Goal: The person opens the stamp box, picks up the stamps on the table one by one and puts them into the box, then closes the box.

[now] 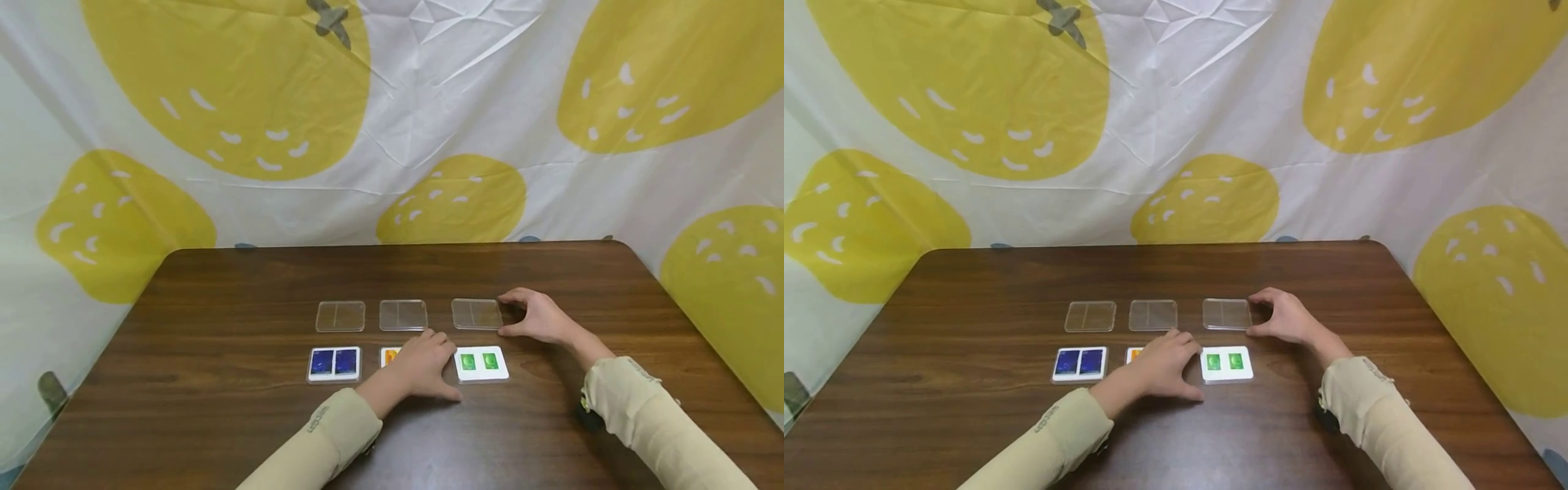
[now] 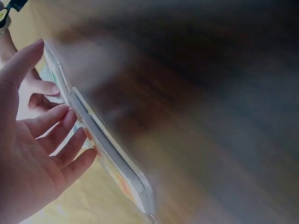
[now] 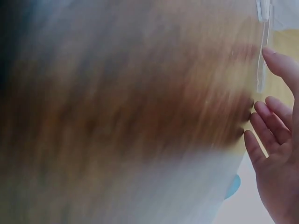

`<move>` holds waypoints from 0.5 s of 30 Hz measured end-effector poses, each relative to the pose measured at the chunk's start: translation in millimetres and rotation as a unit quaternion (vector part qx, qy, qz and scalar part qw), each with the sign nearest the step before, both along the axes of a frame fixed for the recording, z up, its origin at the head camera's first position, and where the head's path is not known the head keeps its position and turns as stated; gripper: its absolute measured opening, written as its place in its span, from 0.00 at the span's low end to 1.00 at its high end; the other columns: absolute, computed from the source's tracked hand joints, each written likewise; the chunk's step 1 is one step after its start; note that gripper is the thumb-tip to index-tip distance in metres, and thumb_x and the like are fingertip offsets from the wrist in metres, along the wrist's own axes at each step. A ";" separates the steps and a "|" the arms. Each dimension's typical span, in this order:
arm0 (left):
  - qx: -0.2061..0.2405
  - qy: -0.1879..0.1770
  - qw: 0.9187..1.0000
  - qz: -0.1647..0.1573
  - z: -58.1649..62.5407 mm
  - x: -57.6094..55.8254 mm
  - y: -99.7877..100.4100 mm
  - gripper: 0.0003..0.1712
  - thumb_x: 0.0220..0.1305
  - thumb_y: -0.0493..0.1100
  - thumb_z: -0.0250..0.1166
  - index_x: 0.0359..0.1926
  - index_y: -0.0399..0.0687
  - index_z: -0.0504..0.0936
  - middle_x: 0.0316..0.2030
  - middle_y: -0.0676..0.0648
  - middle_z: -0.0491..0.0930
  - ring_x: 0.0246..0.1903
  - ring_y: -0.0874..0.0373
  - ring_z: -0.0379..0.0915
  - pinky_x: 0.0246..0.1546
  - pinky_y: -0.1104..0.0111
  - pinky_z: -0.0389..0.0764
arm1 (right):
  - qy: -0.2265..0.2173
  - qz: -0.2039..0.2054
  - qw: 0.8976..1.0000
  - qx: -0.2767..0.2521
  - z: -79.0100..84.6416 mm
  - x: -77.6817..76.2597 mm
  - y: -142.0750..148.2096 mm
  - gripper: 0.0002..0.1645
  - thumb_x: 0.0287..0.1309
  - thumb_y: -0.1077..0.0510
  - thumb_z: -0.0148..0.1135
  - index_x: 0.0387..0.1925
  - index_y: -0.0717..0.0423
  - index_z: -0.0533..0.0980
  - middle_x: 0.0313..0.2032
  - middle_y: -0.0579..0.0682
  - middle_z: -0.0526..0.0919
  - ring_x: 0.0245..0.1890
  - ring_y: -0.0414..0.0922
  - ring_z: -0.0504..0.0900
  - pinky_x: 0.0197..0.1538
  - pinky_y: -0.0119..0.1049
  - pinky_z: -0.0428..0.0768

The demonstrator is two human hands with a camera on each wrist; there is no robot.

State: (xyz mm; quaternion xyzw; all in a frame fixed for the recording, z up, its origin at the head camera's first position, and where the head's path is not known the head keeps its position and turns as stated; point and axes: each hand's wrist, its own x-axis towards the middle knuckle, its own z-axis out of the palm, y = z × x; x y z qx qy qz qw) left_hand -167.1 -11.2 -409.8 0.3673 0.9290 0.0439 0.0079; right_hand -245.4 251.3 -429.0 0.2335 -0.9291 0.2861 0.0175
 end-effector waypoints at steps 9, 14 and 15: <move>-0.026 0.038 0.999 0.008 -0.1 -3.8 6.0 0.35 0.38 0.68 0.67 0.41 0.48 0.77 0.36 0.52 0.73 0.38 0.57 0.67 0.36 0.68 0.71 | 0.011 0.011 0.999 0.050 3.1 -5.1 -8.2 0.38 0.32 0.49 0.75 0.46 0.66 0.76 0.43 0.56 0.78 0.45 0.52 0.75 0.49 0.48 0.71; -0.023 0.019 1.000 0.011 0.7 -6.4 5.5 0.34 0.38 0.67 0.68 0.40 0.48 0.78 0.36 0.52 0.72 0.38 0.57 0.67 0.37 0.69 0.72 | 0.008 0.018 0.997 0.069 6.2 -7.5 -11.4 0.35 0.32 0.49 0.74 0.45 0.64 0.77 0.41 0.54 0.77 0.43 0.51 0.76 0.47 0.47 0.72; -0.020 0.016 1.000 0.011 0.6 -6.7 5.5 0.33 0.38 0.66 0.68 0.40 0.48 0.78 0.36 0.52 0.72 0.38 0.57 0.67 0.37 0.69 0.72 | 0.008 0.020 0.997 0.072 6.8 -7.6 -11.9 0.35 0.32 0.49 0.74 0.44 0.64 0.78 0.41 0.54 0.77 0.43 0.51 0.76 0.47 0.47 0.72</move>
